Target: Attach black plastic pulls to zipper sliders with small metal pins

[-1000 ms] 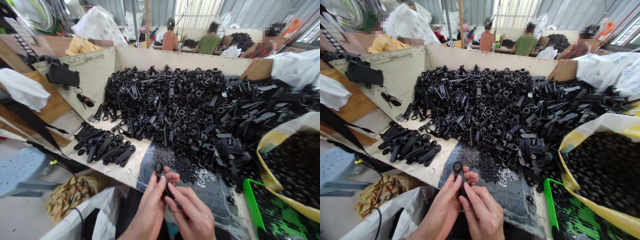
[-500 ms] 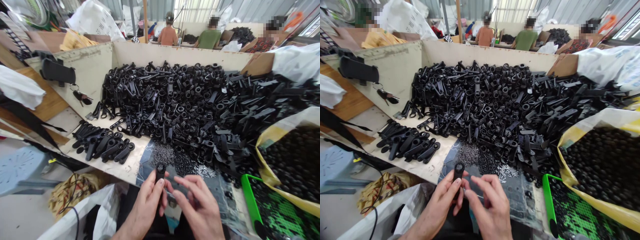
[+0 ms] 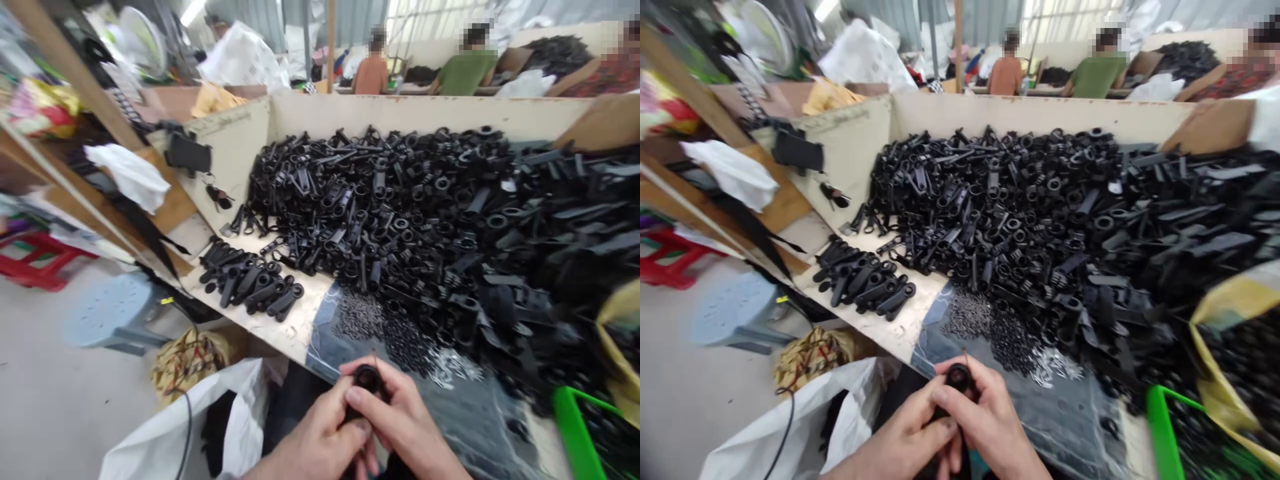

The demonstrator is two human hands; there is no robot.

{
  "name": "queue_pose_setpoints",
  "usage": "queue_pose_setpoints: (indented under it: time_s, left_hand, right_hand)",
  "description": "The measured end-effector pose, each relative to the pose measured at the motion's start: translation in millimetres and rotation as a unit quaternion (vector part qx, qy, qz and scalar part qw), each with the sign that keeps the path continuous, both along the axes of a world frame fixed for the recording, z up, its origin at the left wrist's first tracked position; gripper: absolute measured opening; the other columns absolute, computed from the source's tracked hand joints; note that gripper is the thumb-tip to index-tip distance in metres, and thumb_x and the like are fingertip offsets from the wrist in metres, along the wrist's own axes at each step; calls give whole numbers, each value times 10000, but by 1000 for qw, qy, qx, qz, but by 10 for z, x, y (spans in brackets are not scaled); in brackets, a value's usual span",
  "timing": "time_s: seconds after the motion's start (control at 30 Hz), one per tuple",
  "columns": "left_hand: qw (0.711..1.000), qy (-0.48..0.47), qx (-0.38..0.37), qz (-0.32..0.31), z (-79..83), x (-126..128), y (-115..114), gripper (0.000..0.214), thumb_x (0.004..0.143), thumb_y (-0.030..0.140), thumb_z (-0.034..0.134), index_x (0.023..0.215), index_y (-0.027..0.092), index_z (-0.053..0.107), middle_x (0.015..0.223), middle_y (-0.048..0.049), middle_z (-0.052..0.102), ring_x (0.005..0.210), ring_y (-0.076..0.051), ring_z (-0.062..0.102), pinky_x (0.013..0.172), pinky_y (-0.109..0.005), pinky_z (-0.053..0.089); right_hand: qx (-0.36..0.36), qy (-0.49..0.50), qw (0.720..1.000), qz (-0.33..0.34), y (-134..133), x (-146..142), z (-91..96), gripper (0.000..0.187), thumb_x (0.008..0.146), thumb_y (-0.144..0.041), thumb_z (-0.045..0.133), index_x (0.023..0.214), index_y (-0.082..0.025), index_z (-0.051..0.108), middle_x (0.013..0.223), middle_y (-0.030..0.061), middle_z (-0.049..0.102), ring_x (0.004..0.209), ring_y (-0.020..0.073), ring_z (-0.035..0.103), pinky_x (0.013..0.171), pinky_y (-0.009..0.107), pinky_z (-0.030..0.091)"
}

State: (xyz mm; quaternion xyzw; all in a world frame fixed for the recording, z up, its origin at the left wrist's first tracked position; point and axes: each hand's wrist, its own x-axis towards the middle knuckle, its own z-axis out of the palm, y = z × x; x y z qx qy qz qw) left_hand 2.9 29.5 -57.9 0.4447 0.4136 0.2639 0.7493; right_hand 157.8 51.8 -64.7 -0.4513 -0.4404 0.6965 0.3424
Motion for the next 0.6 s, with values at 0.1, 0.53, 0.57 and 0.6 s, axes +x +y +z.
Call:
queue_pose_setpoints:
  time_s: [0.1,0.53,0.57,0.6]
  left_hand:
    - [990,-26,43,128,-42,-49,72,416,917,517,659,1156,178,684,890,-57,694,677,-153,658,614,-253,567]
    - [574,536,499,365,-76,-1339,1115,299,995,311,539,1167,191,752,1103,-130,776,1049,-316,601,1016,-485,418]
    - [560,553,506,354,-127,-1351,1174,304,997,302,534,1165,182,756,1155,-140,771,1069,-329,590,1020,-502,405]
    - [544,568,511,347,-169,-1353,1213,305,997,297,533,1159,177,762,1199,-145,761,1091,-343,578,1026,-519,389]
  right_hand:
    - [128,-48,988,-67,154,-96,-51,312,853,-494,775,935,-193,756,773,29,669,577,154,638,524,237,540]
    - [325,-522,780,-116,1175,57,291,189,970,-308,591,909,-207,739,865,60,722,774,225,686,683,298,467]
    - [312,-534,775,-126,1262,79,283,183,955,-304,611,857,-205,730,838,72,724,778,245,691,669,304,453]
    - [301,-543,773,-131,1341,85,275,182,935,-301,638,800,-208,719,810,79,725,776,259,695,658,306,440]
